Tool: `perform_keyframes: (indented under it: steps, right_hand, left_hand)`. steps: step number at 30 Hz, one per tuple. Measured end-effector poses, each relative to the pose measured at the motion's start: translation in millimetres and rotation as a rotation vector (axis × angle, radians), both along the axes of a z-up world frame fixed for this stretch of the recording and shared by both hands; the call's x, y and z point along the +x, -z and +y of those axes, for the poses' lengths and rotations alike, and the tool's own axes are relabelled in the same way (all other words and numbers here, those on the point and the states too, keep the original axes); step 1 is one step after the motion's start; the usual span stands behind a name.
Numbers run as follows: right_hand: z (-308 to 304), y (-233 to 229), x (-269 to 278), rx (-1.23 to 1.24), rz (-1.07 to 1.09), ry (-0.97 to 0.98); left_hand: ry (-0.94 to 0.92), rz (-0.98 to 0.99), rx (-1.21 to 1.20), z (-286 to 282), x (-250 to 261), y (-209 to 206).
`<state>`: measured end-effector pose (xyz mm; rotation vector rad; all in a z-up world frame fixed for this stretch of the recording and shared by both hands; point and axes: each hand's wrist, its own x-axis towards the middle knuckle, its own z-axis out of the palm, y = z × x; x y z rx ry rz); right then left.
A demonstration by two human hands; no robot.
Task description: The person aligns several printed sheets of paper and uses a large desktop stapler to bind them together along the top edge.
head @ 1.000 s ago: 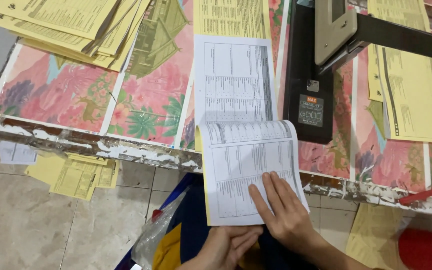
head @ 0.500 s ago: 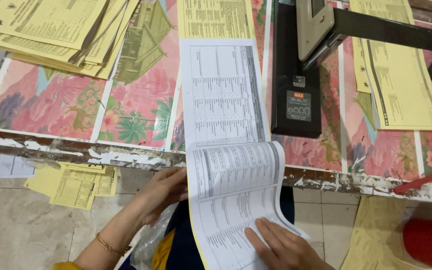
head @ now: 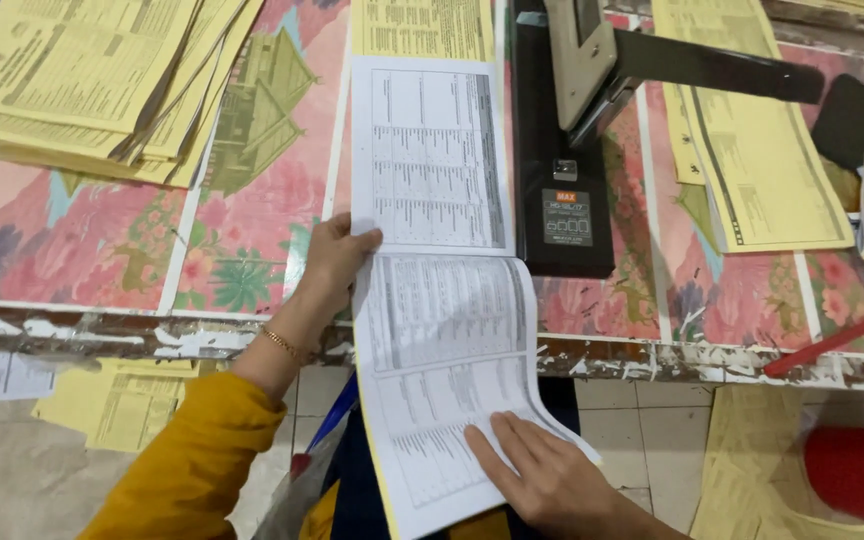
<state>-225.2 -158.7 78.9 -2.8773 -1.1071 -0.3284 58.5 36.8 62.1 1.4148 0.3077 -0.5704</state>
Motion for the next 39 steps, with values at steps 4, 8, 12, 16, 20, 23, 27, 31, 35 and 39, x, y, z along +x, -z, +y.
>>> perform_keyframes:
  steps: [4, 8, 12, 16, 20, 23, 27, 31, 35, 39]
  right_hand:
    - [25.6, -7.0, 62.0, -0.058, -0.177, 0.102]
    - [44.6, -4.0, 101.6, -0.03, -0.227, 0.163]
    - [41.6, 9.0, 99.9, -0.137, -0.054, 0.123]
    - [23.1, 51.2, 70.9, -0.068, -0.058, 0.082]
    - [19.1, 43.5, 70.0, -0.144, 0.165, 0.008]
    - [23.3, 33.7, 76.0, -0.076, 0.066, 0.036]
    - [21.5, 39.5, 74.6, -0.043, 0.179, 0.064]
    - [16.3, 76.4, 64.4, -0.024, 0.094, 0.108]
    - [5.1, 129.0, 54.2, 0.011, 0.143, 0.163]
    - [-4.1, 151.9, 49.1, 0.031, 0.055, 0.264]
  left_hand:
    - [0.035, -0.445, 0.292, -11.0, 64.7, 32.6]
    - [-0.024, -0.546, 0.42, -5.0, 108.7, 41.6]
    - [-0.047, -0.658, 0.56, -1.4, 114.0, 71.3]
    - [0.017, -0.504, 0.535, 2.1, 79.7, 26.3]
    - [0.036, -0.179, 0.284, 4.2, 106.9, -5.5]
    - [0.012, -0.234, 0.308, -4.1, 151.0, 7.5]
    - [0.091, -0.835, 0.807, -22.5, 234.4, 62.4]
    - [0.27, -1.066, 0.932, -30.2, 289.2, 50.6]
    - [0.512, -0.963, 0.996, -36.4, 333.9, 34.1]
    - [0.533, -0.87, 1.043, -35.4, 413.9, 93.7]
